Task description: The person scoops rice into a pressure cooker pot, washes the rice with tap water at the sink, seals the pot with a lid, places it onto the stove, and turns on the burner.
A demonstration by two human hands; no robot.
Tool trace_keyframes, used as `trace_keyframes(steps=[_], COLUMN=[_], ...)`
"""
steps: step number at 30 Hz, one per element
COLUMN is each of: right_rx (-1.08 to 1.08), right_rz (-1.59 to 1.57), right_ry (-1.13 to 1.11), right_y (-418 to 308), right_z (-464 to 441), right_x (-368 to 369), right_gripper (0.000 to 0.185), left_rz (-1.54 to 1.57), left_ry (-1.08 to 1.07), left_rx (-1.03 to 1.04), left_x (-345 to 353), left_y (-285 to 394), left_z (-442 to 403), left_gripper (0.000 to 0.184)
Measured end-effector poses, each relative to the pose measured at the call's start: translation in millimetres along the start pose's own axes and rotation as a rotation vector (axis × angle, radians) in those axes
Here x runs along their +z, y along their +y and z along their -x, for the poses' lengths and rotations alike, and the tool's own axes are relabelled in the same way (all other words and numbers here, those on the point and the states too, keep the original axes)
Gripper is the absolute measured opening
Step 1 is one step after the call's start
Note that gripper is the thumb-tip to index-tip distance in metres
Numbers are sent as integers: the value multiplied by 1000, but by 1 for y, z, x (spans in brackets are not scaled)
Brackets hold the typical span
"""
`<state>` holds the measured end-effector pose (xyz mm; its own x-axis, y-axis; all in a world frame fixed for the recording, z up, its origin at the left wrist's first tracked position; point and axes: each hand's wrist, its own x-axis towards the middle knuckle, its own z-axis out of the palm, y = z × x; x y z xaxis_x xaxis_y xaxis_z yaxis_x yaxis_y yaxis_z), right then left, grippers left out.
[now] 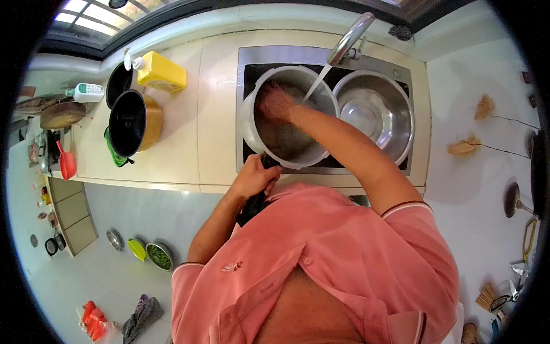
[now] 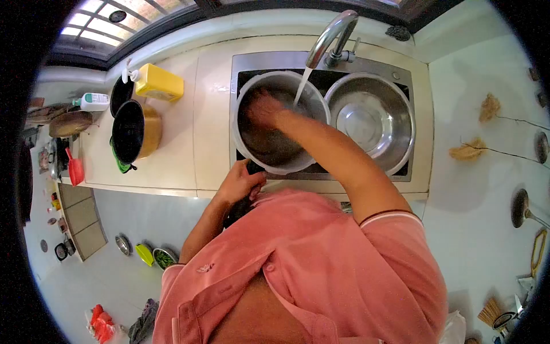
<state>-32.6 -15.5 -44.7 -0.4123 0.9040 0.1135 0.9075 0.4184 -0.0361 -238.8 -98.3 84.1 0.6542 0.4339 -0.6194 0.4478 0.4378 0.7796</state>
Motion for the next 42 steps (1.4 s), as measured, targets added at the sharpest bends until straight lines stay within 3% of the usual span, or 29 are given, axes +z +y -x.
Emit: trace_keyframes(steps=[3,5,9,13,16,19,22,25,28,31,34,40,42], right_rx=[149,146,354,267,439,558,274,112,-266,7,284,113,255], right_rz=[-58,-32,-271,-613,-1187,-1472,-996,-411,146,-94,-152,-228,-480], right_ry=[-79,-357,-771,-832,-735,-604,-418,-538,-27,-244,-285,-976,-974], right_y=[-4,-1,-25,-57,-71,-74,-71,-56,-32,-22,-13,-34,-58], right_z=[24,36,54,55,68,60,39,24,24,16,42,65,73], right_x=[-5,8,-3,-3,40,50,31,-55,11,-3,11,27,31], right_gripper=[35,43,49,45,37,34,28,28,34,36,34,35,28], left_rz=[47,43,61,-1,-4,74,87,82,51,58,83,87,77], left_ry=[13,42,72,15,-28,-39,-37,-35,-63,-75,-47,-47,-59], left_rx=[11,23,-45,-48,-63,-75,-69,-83,-76,-58,-75,-88,-108], left_x=[-1,-1,-1,-2,-3,-1,-3,-2,-4,-3,-4,-4,-6], left_y=[-2,-1,0,0,-1,-5,-8,-8,-5,-7,-3,-13,-14], left_z=[-3,-3,-7,-8,-7,-3,-5,-6,-5,-3,-4,-12,-12], left_gripper=[12,13,13,14,15,17,17,16,16,17,17,10,9])
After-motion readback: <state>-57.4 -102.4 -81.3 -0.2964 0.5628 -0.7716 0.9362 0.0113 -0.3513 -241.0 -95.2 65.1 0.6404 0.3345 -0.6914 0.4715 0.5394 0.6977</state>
